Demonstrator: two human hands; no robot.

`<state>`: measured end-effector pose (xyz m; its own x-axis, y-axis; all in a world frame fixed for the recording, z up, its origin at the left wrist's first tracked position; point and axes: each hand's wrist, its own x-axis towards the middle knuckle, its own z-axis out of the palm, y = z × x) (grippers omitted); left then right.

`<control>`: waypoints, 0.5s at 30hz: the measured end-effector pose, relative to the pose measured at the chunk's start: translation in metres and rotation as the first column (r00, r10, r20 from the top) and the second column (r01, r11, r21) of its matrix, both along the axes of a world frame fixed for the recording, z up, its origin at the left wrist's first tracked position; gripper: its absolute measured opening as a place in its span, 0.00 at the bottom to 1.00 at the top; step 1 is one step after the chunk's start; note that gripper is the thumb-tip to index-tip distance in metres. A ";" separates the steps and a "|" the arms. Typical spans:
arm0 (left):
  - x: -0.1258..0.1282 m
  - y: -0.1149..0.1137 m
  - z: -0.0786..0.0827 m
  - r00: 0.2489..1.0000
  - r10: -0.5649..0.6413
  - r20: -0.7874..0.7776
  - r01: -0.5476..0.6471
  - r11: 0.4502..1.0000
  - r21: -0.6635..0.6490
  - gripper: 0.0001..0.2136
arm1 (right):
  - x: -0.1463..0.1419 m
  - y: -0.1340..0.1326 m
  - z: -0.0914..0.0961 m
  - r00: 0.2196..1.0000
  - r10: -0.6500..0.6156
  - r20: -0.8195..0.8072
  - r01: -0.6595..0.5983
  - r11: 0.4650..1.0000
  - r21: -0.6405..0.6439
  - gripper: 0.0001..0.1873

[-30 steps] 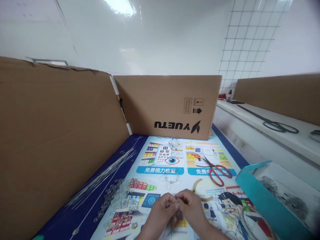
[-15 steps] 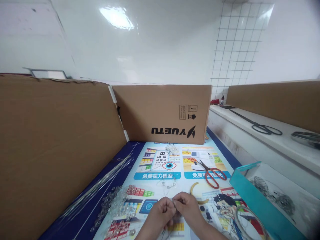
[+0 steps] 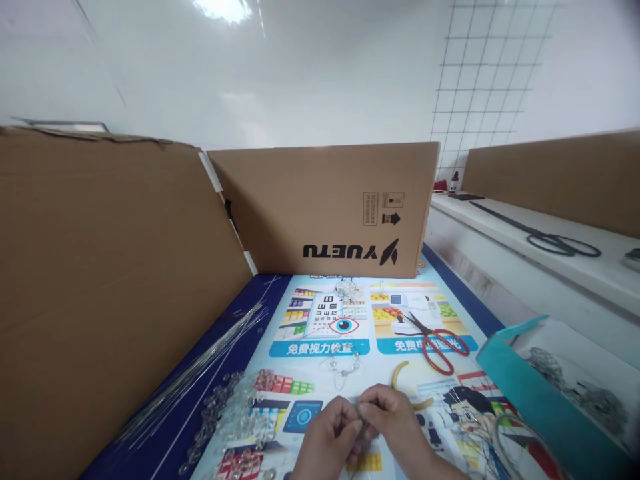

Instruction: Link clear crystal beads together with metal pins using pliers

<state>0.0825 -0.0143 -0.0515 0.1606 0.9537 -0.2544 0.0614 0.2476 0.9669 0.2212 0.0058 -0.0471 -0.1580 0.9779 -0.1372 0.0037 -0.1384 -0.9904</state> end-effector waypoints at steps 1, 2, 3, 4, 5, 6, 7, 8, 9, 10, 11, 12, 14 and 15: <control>0.000 0.000 -0.001 1.000 -0.005 -0.003 0.005 1.000 0.006 0.09 | 0.000 0.000 0.000 1.000 0.002 -0.008 -0.002 1.000 -0.012 0.08; 0.001 0.000 -0.001 1.000 -0.011 -0.008 0.011 1.000 0.015 0.09 | 0.000 0.000 0.001 1.000 0.005 -0.016 -0.006 1.000 -0.025 0.08; 0.001 0.000 -0.001 1.000 -0.015 -0.013 0.015 1.000 0.025 0.08 | 0.000 0.001 0.001 1.000 0.012 -0.022 -0.013 0.999 -0.036 0.08; 0.001 0.000 0.000 1.000 -0.014 -0.018 0.015 0.999 0.034 0.08 | 0.000 0.001 0.001 1.000 0.017 -0.024 -0.018 0.999 -0.041 0.08; 0.002 0.000 0.000 1.000 -0.008 -0.023 0.009 0.999 0.040 0.07 | 0.000 0.001 0.002 1.000 0.020 -0.023 -0.021 0.999 -0.043 0.08; 0.002 0.000 0.001 1.000 0.000 -0.028 0.001 0.999 0.042 0.07 | 0.000 0.002 0.002 1.000 0.022 -0.022 -0.023 0.999 -0.042 0.08; 0.002 0.000 0.002 0.999 0.008 -0.031 -0.007 0.999 0.037 0.07 | 0.000 0.002 0.002 1.000 0.023 -0.020 -0.024 0.999 -0.039 0.08; 0.001 0.000 0.003 0.999 0.010 -0.031 -0.009 0.999 0.034 0.07 | 0.000 0.002 0.001 0.999 0.028 -0.019 -0.029 0.999 -0.038 0.08; 0.000 0.001 0.004 0.999 0.006 -0.034 -0.005 1.000 0.030 0.06 | 0.000 0.001 0.001 0.999 0.036 -0.017 -0.036 0.999 -0.037 0.07; -0.002 0.001 0.005 0.999 -0.002 -0.040 0.003 1.000 0.023 0.06 | 0.000 0.001 0.002 0.999 0.045 -0.015 -0.045 0.998 -0.035 0.07; -0.004 0.002 0.006 0.998 -0.020 -0.052 0.021 0.999 0.026 0.06 | 0.000 0.000 0.002 0.998 0.058 -0.014 -0.058 0.998 -0.030 0.08; -0.007 0.003 0.007 0.997 -0.030 -0.077 0.031 0.999 0.019 0.06 | 0.000 -0.001 0.002 0.998 0.068 -0.010 -0.068 0.997 -0.024 0.08; -0.013 0.004 0.009 0.995 -0.060 -0.085 0.061 0.998 0.018 0.05 | 0.000 -0.002 0.002 0.996 0.094 -0.002 -0.094 0.996 -0.002 0.09; -0.015 0.005 0.010 0.993 -0.072 -0.094 0.075 0.997 0.025 0.04 | 0.000 -0.002 0.001 0.994 0.108 0.005 -0.108 0.994 0.005 0.10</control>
